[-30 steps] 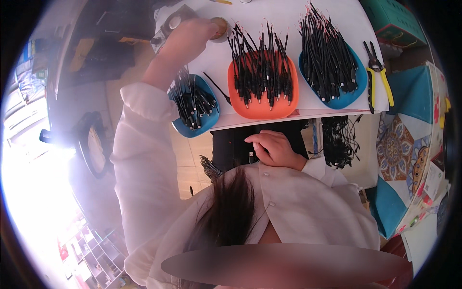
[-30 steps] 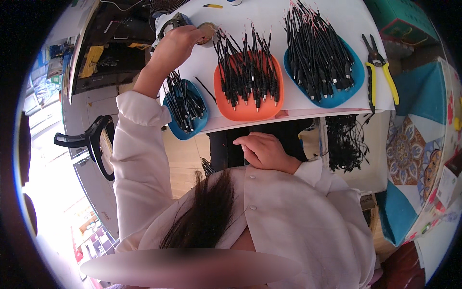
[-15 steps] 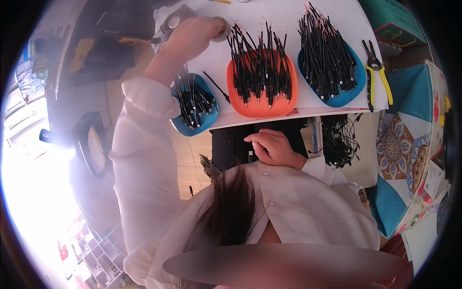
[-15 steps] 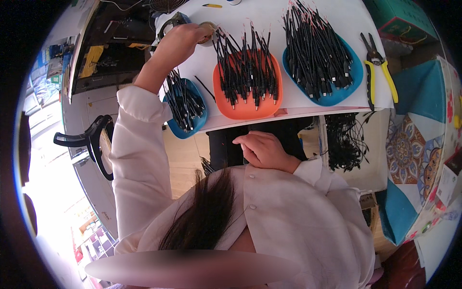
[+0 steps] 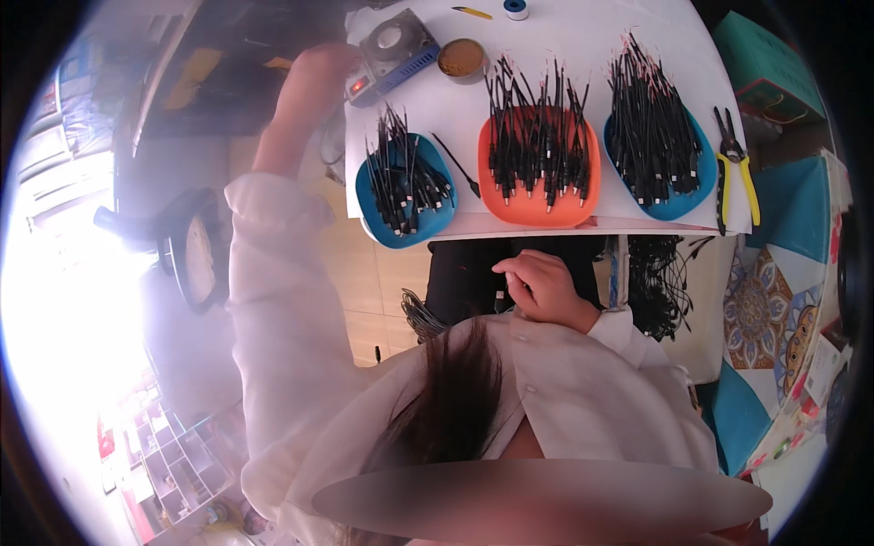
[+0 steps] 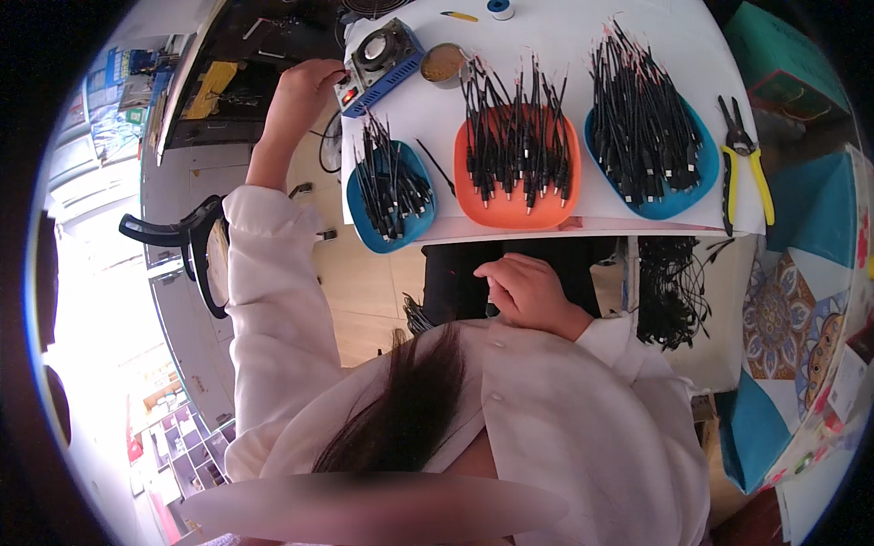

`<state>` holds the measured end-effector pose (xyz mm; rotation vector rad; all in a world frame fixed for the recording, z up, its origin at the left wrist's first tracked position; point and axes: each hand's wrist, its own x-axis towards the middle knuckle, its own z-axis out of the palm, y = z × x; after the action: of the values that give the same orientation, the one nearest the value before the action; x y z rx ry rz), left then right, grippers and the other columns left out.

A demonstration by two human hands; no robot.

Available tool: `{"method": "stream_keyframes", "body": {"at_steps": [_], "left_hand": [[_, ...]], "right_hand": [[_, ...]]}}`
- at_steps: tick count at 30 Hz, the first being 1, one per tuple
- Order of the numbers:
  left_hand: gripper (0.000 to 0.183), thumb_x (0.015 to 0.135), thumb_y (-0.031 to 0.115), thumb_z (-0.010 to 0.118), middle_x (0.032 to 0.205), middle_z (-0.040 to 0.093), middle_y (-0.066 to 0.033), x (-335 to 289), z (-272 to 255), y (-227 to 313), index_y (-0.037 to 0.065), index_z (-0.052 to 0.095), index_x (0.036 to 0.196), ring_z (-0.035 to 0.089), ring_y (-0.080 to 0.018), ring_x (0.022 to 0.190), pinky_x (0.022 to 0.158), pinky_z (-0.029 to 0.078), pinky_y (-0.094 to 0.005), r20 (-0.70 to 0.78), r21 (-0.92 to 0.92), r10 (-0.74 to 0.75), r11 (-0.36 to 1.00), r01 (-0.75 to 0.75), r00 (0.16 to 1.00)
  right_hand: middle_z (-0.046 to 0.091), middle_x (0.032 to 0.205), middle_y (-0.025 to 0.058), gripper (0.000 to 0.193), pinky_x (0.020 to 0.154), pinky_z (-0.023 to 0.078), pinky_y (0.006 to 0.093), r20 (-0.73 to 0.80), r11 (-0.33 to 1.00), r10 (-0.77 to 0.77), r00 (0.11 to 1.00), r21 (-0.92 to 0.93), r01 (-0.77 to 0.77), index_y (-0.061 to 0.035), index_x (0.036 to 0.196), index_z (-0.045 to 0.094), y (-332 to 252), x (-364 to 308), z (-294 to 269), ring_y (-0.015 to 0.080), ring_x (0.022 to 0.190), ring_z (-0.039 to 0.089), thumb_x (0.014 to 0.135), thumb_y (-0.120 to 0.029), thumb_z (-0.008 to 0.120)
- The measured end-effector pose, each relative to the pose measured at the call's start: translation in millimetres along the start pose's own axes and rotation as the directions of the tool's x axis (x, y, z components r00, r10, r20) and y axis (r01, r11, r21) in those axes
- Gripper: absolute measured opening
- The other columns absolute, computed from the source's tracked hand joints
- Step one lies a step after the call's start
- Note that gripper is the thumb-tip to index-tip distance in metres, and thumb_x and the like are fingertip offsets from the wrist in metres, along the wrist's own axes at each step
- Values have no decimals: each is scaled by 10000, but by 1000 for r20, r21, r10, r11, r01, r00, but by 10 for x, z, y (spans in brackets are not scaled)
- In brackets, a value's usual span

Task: The person repeatedly picks up small black cable assemblies from a tray, inserts a small white connector into the cable end, and places the finished unit into a different tray. The process is repeated for multiple units throughout the clip.

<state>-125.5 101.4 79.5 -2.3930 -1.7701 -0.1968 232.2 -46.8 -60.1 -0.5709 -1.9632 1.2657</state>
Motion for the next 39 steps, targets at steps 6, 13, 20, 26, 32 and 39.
{"method": "stream_keyframes", "body": {"at_steps": [6,13,20,26,32,39], "left_hand": [[154,835,78,617,927,672,-151,-14,90,-257,34,681,968,637,-335,854,760,512,-375,56,-4,-53,999,54,997],[149,849,80,641,923,679,-160,177,181,-245,25,682,982,640,-352,845,750,511,-374,52,-5,-39,999,40,998],[152,843,79,645,928,678,-161,237,232,-212,28,690,979,640,-352,848,752,511,-379,67,4,1,1000,-1,998],[143,836,80,646,912,671,-169,291,307,-248,26,691,961,636,-355,838,746,509,-390,98,30,-13,1000,10,995],[153,826,66,635,901,665,-174,325,329,-259,30,692,963,629,-363,841,754,504,-404,157,67,-23,998,13,987],[118,830,57,608,876,656,-178,368,360,-259,21,676,920,625,-366,849,754,500,-425,204,145,-43,989,13,978]], "right_hand": [[582,701,85,153,573,479,357,-22,1000,-20,1000,-6,20,-37,938,620,-3,21,16,255,623,581,797,12,583],[585,717,87,158,597,498,358,0,1000,-9,1000,-28,9,-41,943,606,9,28,25,261,657,602,792,1,584],[580,712,86,171,601,501,359,-2,999,-4,1000,-33,4,-42,942,605,20,31,27,261,661,603,779,5,584],[532,656,80,152,529,449,342,-82,998,-55,995,1,55,-17,921,624,27,46,48,241,561,538,791,45,577],[526,650,81,161,528,448,344,-85,999,-53,995,-2,53,-17,919,621,33,26,29,247,557,533,782,54,577],[527,646,82,166,529,448,346,-104,998,-57,993,5,58,-18,918,616,28,28,40,251,560,535,777,60,575]]}}
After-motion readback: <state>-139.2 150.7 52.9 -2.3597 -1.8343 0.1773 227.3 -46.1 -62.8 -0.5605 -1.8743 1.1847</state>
